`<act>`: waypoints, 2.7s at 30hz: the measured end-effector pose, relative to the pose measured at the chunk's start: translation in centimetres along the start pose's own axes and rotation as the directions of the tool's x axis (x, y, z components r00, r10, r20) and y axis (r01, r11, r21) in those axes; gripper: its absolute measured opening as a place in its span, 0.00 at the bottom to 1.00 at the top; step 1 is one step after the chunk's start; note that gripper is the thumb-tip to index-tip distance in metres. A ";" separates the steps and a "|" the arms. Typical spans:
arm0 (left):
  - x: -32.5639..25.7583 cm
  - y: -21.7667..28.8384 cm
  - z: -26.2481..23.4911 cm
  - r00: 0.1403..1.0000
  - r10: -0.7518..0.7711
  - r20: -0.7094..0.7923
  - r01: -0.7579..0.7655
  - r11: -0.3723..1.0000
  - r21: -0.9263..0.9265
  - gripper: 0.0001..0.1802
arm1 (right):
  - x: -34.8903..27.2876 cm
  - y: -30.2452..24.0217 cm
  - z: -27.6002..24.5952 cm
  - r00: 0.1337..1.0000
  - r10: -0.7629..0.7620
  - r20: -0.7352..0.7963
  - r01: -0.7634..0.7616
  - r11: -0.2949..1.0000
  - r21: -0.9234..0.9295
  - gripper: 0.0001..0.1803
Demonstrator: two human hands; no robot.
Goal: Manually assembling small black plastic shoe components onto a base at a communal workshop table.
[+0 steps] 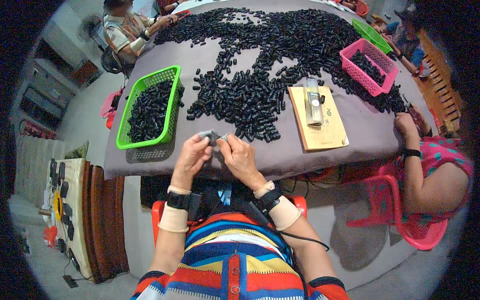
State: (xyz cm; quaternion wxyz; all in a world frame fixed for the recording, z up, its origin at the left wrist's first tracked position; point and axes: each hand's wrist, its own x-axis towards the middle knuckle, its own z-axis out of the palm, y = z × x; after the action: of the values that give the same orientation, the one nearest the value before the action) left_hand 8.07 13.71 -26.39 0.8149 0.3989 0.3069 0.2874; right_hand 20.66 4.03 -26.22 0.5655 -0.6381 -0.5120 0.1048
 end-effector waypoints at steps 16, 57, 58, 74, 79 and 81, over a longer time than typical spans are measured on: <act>2.5 2.0 3.0 0.915 0.403 0.005 -0.282 0.633 0.720 0.13 | 0.9 0.6 -1.5 0.923 0.382 0.044 -0.324 0.710 0.626 0.19; 0.8 -1.4 1.4 0.996 0.066 0.057 -0.068 0.997 0.038 0.09 | 0.7 1.7 -1.5 0.983 0.177 0.042 -0.181 0.969 0.170 0.14; 0.8 -1.6 1.0 0.995 0.070 0.068 -0.067 0.996 -0.056 0.10 | 0.7 1.5 -1.5 0.980 0.193 0.052 -0.200 0.964 0.175 0.14; 0.7 -1.9 0.7 0.991 0.055 0.120 -0.027 0.976 -0.218 0.12 | 0.1 0.0 -0.9 0.987 -0.125 0.102 0.138 0.981 -0.139 0.11; 0.7 -1.9 0.9 0.996 0.043 0.072 -0.028 0.979 -0.202 0.10 | 0.0 0.3 -0.7 0.985 -0.130 0.113 0.148 0.974 -0.171 0.11; 0.8 -2.0 0.7 0.997 0.041 0.071 -0.025 0.977 -0.211 0.10 | 0.0 0.1 -0.8 0.986 -0.128 0.105 0.144 0.976 -0.164 0.11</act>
State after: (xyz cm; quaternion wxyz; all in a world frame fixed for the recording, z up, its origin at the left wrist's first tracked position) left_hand 9.54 12.88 -27.90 0.8584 0.3262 0.2376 0.3166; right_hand 21.28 3.61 -26.07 0.4897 -0.6421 -0.5876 0.0512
